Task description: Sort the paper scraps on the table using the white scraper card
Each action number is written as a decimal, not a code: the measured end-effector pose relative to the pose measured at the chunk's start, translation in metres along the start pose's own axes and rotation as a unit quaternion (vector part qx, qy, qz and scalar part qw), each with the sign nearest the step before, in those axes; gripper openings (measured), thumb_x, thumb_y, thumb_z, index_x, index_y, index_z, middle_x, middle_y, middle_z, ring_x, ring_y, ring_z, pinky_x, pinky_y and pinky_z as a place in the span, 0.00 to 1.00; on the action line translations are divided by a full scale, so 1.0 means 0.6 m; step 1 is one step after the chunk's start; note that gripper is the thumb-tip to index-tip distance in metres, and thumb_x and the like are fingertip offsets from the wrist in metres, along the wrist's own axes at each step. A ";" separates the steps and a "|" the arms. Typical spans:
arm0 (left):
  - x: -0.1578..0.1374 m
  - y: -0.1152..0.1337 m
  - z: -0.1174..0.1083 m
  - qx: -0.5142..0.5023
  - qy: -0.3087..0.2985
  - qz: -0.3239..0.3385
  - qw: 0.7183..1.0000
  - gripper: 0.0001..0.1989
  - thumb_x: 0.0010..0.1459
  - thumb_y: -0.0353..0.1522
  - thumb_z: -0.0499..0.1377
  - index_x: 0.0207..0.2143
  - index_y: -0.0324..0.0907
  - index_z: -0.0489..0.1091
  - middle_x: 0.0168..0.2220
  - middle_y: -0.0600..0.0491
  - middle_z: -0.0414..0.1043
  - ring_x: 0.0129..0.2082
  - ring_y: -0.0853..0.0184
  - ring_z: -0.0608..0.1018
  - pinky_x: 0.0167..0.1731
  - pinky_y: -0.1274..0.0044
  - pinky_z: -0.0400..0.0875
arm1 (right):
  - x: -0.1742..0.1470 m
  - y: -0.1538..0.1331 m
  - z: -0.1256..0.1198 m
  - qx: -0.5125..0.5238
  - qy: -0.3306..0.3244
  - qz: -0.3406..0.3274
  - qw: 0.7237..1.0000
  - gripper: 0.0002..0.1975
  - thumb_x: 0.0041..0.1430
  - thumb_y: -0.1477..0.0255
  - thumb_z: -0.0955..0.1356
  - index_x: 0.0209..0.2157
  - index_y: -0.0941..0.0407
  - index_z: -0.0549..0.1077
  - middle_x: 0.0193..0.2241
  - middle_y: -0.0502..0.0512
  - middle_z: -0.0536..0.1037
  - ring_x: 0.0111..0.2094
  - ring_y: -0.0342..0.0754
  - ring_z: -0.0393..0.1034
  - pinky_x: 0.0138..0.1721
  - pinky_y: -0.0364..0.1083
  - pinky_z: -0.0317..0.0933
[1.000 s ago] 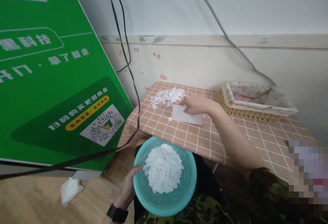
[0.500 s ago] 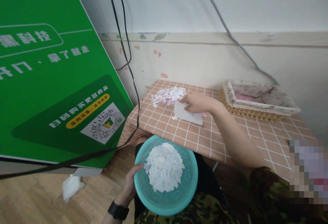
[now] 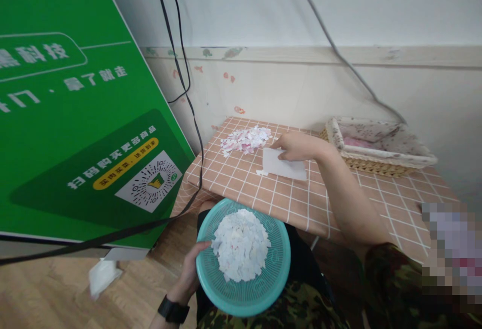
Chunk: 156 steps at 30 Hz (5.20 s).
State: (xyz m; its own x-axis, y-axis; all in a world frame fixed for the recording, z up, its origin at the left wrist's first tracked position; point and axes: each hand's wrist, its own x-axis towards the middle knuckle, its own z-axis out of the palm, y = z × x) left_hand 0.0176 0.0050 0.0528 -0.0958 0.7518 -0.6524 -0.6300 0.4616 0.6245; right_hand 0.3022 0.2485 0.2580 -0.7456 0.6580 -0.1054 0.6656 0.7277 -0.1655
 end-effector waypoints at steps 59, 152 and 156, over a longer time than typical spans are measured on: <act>0.005 -0.003 -0.002 0.011 0.028 0.005 1.000 0.06 0.40 0.31 0.65 0.20 0.35 0.76 0.20 0.49 0.77 0.20 0.63 0.76 0.27 0.73 0.69 | 0.002 -0.002 0.004 -0.038 0.030 0.028 0.998 0.24 0.45 0.79 0.63 0.47 0.58 0.74 0.38 0.58 0.78 0.34 0.48 0.70 0.32 0.44 0.55; -0.003 0.017 0.043 -0.057 -0.015 -0.012 0.998 0.08 0.49 0.31 0.60 0.29 0.35 0.75 0.25 0.47 0.79 0.26 0.60 0.79 0.33 0.69 0.73 | -0.048 -0.212 0.072 -0.022 -0.084 -0.154 0.984 0.10 0.50 0.78 0.63 0.32 0.59 0.75 0.26 0.60 0.77 0.26 0.49 0.69 0.21 0.43 0.52; -0.003 0.016 0.043 -0.058 -0.011 -0.003 0.998 0.07 0.49 0.30 0.60 0.29 0.34 0.75 0.26 0.46 0.79 0.26 0.60 0.79 0.34 0.69 0.73 | -0.043 -0.197 0.051 -0.005 -0.071 -0.151 0.986 0.10 0.53 0.74 0.63 0.34 0.60 0.74 0.28 0.60 0.77 0.26 0.48 0.69 0.21 0.43 0.52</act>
State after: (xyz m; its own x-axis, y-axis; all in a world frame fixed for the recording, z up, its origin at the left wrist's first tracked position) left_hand 0.0312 0.0201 0.0713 -0.0748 0.7601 -0.6455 -0.7156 0.4099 0.5656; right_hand 0.2421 0.1397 0.2503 -0.9067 0.3771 -0.1887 0.4115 0.8891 -0.2004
